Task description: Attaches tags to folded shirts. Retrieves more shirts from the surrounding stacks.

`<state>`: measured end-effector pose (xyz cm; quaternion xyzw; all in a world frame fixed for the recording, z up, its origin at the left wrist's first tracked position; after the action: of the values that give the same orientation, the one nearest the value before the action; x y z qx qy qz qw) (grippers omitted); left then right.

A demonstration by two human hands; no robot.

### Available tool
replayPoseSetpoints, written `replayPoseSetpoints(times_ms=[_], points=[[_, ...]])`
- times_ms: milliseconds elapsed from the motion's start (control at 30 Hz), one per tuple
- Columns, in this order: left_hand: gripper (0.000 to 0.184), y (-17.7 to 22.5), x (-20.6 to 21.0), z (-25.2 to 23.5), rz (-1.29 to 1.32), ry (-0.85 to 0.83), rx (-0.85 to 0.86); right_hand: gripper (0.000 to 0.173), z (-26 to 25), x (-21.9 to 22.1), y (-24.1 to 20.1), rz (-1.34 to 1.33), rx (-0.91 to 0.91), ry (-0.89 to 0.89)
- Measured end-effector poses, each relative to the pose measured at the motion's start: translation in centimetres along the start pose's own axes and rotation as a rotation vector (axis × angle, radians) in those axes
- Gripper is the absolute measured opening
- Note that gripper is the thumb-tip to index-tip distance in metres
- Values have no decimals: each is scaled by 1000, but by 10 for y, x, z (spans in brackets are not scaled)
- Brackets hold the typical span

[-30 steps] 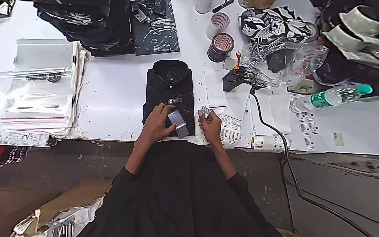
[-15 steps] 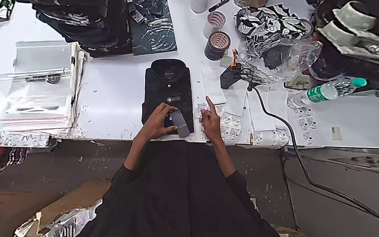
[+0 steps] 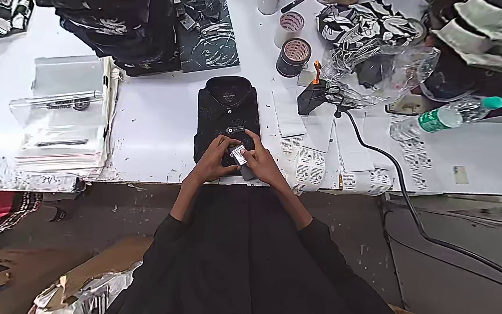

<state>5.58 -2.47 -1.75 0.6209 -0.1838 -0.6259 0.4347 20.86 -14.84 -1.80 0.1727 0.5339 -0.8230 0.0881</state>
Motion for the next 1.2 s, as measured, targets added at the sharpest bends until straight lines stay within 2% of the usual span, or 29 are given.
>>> replayPoseSetpoints(times_ms=[167,300,367,433,467,533,633,700,733,767,800,833,900,933,967,1000,1067,1100,1133,1167,1200], points=[[75,-2,1,0,-22,16,16,62,-5,1,-15,304,123,7],[78,-4,3,2,-63,24,64,68,-5,-2,-35,535,210,29],[59,-6,3,1,-31,68,62,71,-1,-7,-38,625,229,50],[36,-7,5,1,12,134,44,66,10,-9,-29,656,145,78],[30,-7,7,0,22,166,33,55,17,-8,-22,654,64,92],[29,-5,9,-2,7,219,24,39,30,-5,-8,628,-85,122],[30,0,11,-2,-31,273,1,44,36,-10,-3,660,-81,163],[29,3,12,-2,-9,291,-24,76,27,-18,-2,507,-90,232],[29,3,12,-3,18,300,-26,93,18,-23,0,329,-97,246],[28,2,11,-4,51,315,-15,102,5,-26,3,117,-98,256],[27,1,12,-3,96,331,7,103,-6,-27,4,-98,-73,260],[26,1,13,-1,162,344,38,94,-14,-27,3,-274,-30,256],[23,4,4,2,339,355,137,59,-28,-30,-9,-541,3,199],[24,5,-2,9,403,358,171,47,-30,-29,-17,-584,-9,184],[28,8,-9,19,431,392,187,43,-29,-28,-25,-544,-50,202],[35,9,-16,30,440,477,173,41,-24,-28,-36,-482,-105,247],[62,-1,-35,49,513,744,95,39,3,-29,-69,-452,-220,298],[73,-9,-43,56,613,839,72,43,22,-25,-87,-469,-282,231],[82,-12,-48,64,789,863,82,49,40,-18,-100,-500,-373,94],[81,-10,-50,70,1005,827,131,60,54,-10,-107,-518,-481,-96],[89,-7,-47,75,1239,782,182,63,63,-3,-107,-540,-570,-249]])
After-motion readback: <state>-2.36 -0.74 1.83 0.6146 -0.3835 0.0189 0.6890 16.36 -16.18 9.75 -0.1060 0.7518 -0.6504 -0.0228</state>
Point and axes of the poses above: each hand's wrist, its own z-axis away from the middle knuckle, its own x-axis out of the palm, y = z × x, the point moved 3 cm from there along -z, towards the middle knuckle, and after that the axes turned 9 degrees about -y, right-handed, at the moved point
